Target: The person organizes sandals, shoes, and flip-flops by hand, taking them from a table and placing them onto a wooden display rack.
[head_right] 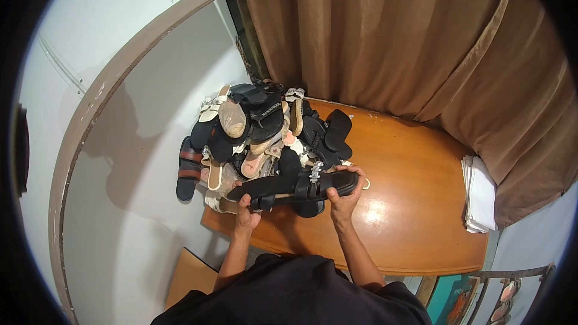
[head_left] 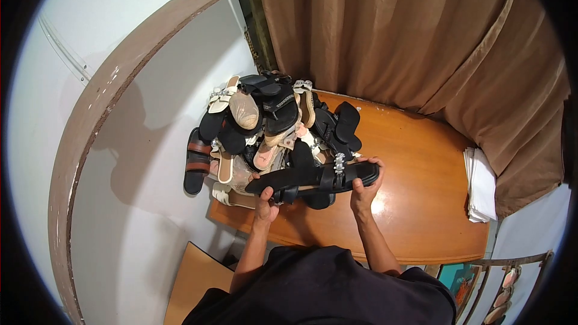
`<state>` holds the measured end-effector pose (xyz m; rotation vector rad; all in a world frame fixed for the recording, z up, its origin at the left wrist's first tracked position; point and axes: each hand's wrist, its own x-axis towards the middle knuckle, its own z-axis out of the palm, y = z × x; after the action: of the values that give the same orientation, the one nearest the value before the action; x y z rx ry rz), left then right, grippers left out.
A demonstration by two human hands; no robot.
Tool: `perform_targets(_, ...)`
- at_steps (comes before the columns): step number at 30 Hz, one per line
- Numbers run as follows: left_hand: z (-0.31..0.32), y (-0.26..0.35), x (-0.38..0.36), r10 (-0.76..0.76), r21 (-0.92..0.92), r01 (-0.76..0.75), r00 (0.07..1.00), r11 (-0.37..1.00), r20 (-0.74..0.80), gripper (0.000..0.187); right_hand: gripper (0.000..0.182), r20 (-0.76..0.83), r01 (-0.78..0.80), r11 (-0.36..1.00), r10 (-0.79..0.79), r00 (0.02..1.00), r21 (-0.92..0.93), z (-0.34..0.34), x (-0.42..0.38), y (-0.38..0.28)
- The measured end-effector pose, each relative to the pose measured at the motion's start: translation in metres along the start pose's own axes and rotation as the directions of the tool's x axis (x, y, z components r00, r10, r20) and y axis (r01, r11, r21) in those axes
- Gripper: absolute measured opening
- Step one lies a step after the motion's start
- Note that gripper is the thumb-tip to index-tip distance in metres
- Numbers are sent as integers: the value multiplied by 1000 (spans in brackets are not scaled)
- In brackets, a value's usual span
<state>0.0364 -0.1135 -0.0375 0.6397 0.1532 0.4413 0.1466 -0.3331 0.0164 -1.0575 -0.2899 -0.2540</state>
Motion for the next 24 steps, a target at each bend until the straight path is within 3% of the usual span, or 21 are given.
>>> perform_targets(4,17,1,-1,-5,13,5,1000,1000,20,55,78,37,-29,1000,29,999,1,-2,-7,5)
perform_targets(6,19,-7,-3,-6,27,6,1000,1000,-1,56,78,78,-69,989,80,994,-134,3,-11,0)
perform_targets(9,17,-21,-2,19,57,-16,998,998,-58,54,80,37,-151,968,161,986,-199,5,-19,-1)
perform_targets(12,20,-24,-3,-81,86,96,984,992,-157,51,83,-22,-178,938,180,983,-298,-4,-19,0)
perform_targets(14,37,-19,-4,-187,203,214,971,955,-148,40,77,-81,-325,938,317,945,-117,-13,-10,-4)
perform_targets(15,42,-17,-2,-192,207,218,971,954,-139,40,66,-138,-321,942,307,942,-93,-18,-5,-3)
perform_targets(16,46,-13,1,-237,184,250,967,951,-91,35,66,-148,-314,945,299,943,-89,-24,0,-5)
perform_targets(18,60,-11,4,-293,170,294,956,940,-35,34,55,-199,-503,859,511,836,92,-42,6,-10)
perform_targets(20,79,-15,5,-311,180,309,950,934,-19,45,53,-187,-545,834,551,813,86,-51,6,-13)
perform_targets(24,81,-32,6,-262,240,284,958,928,-119,51,53,-325,-565,825,528,785,-27,-58,-9,-17)
